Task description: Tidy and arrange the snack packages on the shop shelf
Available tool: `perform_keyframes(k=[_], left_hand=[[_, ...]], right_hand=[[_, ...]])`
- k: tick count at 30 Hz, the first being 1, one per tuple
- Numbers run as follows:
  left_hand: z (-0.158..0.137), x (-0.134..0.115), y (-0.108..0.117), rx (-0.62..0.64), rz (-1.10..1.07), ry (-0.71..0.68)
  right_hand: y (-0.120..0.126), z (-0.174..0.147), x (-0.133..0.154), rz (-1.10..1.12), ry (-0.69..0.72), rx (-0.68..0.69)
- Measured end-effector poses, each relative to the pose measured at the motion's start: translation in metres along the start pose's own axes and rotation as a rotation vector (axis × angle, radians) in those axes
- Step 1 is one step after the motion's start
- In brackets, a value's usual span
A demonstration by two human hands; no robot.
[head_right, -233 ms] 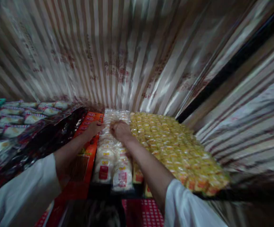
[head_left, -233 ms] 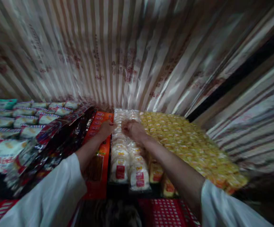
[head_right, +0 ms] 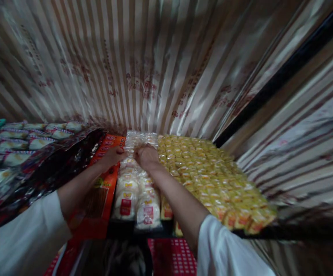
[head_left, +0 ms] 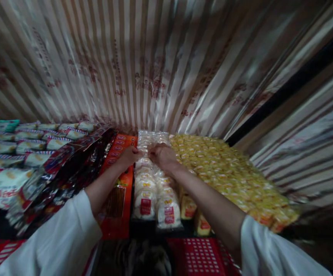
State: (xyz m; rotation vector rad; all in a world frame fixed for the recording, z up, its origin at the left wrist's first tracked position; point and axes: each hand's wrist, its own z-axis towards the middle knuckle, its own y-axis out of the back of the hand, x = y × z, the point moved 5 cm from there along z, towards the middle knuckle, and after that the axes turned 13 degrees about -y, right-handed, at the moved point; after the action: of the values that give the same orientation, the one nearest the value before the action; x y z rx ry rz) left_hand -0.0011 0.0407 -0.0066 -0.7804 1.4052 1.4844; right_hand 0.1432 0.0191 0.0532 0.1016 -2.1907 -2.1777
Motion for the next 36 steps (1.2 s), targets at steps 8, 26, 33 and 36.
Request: perform_keyframes(k=[8, 26, 33, 36], left_hand=[[-0.008, -0.005, -0.002, -0.006, 0.150, -0.026], [-0.027, -0.008, 0.002, 0.055, 0.360, 0.002], [-0.027, -0.005, -0.001, 0.047, 0.348, 0.018], [-0.027, -0.003, -0.002, 0.036, 0.328, 0.015]], right_hand=[[-0.002, -0.012, -0.005, 0.138, 0.235, -0.075], [-0.009, -0.021, -0.004, 0.146, 0.213, -0.134], [-0.008, -0.037, -0.005, 0.119, 0.301, -0.003], [-0.009, -0.036, -0.003, 0.090, 0.260, 0.038]])
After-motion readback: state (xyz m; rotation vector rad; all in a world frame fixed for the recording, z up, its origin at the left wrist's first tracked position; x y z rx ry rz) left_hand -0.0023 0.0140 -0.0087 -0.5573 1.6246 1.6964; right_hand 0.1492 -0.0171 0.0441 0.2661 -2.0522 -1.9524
